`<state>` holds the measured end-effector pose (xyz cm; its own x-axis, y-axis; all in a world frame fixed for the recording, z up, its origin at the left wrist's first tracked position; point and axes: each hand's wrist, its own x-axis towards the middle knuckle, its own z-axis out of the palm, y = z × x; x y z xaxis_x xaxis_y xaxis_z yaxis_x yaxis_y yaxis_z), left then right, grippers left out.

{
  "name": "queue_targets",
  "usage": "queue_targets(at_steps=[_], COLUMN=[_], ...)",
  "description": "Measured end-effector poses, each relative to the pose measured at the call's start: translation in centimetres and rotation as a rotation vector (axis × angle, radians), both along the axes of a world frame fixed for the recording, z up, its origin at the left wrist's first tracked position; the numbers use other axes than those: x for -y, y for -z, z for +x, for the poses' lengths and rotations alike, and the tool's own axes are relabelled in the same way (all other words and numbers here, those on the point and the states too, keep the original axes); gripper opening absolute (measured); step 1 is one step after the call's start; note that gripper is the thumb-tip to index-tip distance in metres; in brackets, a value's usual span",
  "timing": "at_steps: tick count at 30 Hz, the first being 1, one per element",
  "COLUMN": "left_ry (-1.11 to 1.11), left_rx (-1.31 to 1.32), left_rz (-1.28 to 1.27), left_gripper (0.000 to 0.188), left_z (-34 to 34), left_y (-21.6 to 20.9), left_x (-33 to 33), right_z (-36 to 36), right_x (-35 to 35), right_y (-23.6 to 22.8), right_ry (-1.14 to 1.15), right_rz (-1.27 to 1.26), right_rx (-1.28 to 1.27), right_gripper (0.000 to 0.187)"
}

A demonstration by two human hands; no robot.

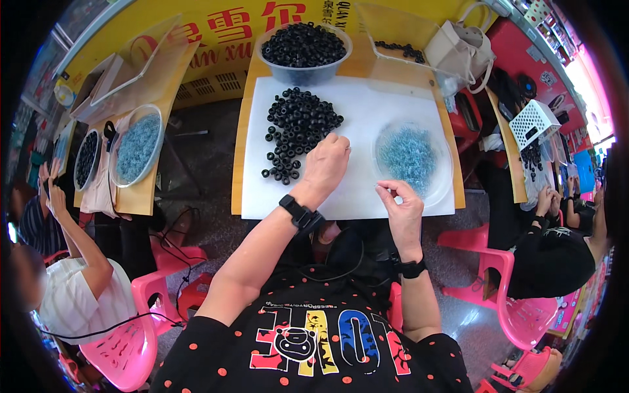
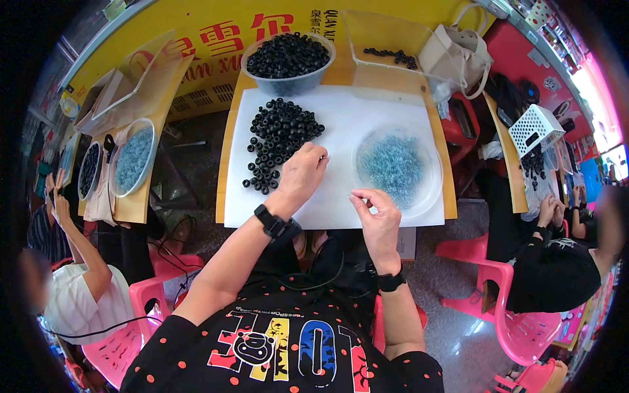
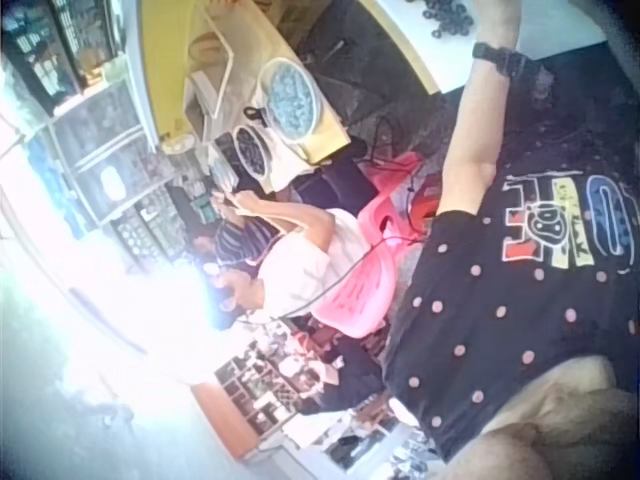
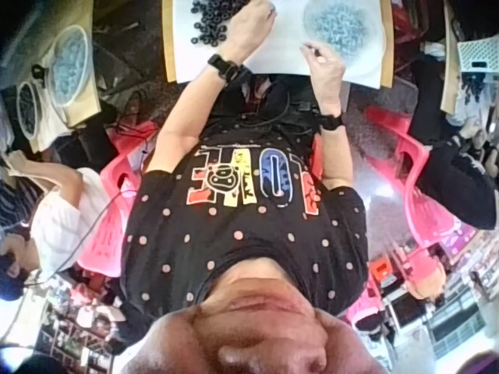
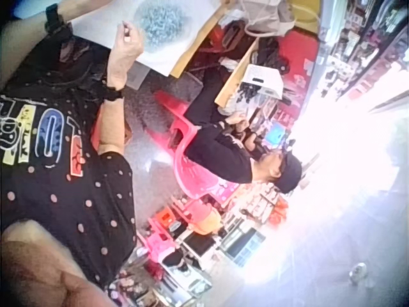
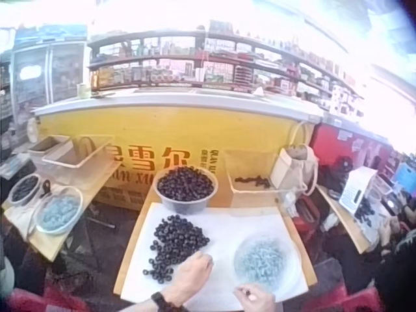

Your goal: Assembling small blue beads into black round components.

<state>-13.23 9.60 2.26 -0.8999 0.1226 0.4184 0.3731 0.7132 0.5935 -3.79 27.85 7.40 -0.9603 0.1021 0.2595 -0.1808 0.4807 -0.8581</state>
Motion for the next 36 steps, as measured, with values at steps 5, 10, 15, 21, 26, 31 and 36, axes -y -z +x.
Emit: queue_targets(at_steps=[5,10,15,21,26,31,36], left_ry=[0.042,0.267,0.446,0.388,0.376,0.355,0.251], left_rx=[0.038,0.752,1.01,0.984,0.931,0.887,0.925], left_rz=[0.099,1.032,1.671,1.666,1.622,1.652,1.748], left_gripper=[0.023,0.035,0.038,0.035,0.033,0.031,0.03], left_z=[-0.1,2.4,6.5,8.0,8.2,8.5,9.1], left_y=[0.7,-2.2,-3.1,-3.4,-2.7,-1.6,-0.5], left_x=[1.0,3.4,4.5,4.6,4.9,5.0,5.9], right_z=[-0.1,-1.0,-1.2,-1.1,-1.0,-0.8,-1.2], right_x=[0.6,0.7,3.9,5.6,6.3,6.7,7.4], right_y=[-0.3,0.8,-1.2,-1.5,-2.0,-1.4,-0.6], right_ry=[-0.043,-0.09,-0.168,-0.186,-0.156,-0.217,-0.288], right_rz=[-0.103,-0.446,-0.666,-0.335,-0.093,0.116,-0.021], right_rx=[0.042,0.154,0.224,0.126,-0.066,-0.178,-0.046], right_gripper=[0.013,0.013,0.012,0.013,0.015,0.016,0.017])
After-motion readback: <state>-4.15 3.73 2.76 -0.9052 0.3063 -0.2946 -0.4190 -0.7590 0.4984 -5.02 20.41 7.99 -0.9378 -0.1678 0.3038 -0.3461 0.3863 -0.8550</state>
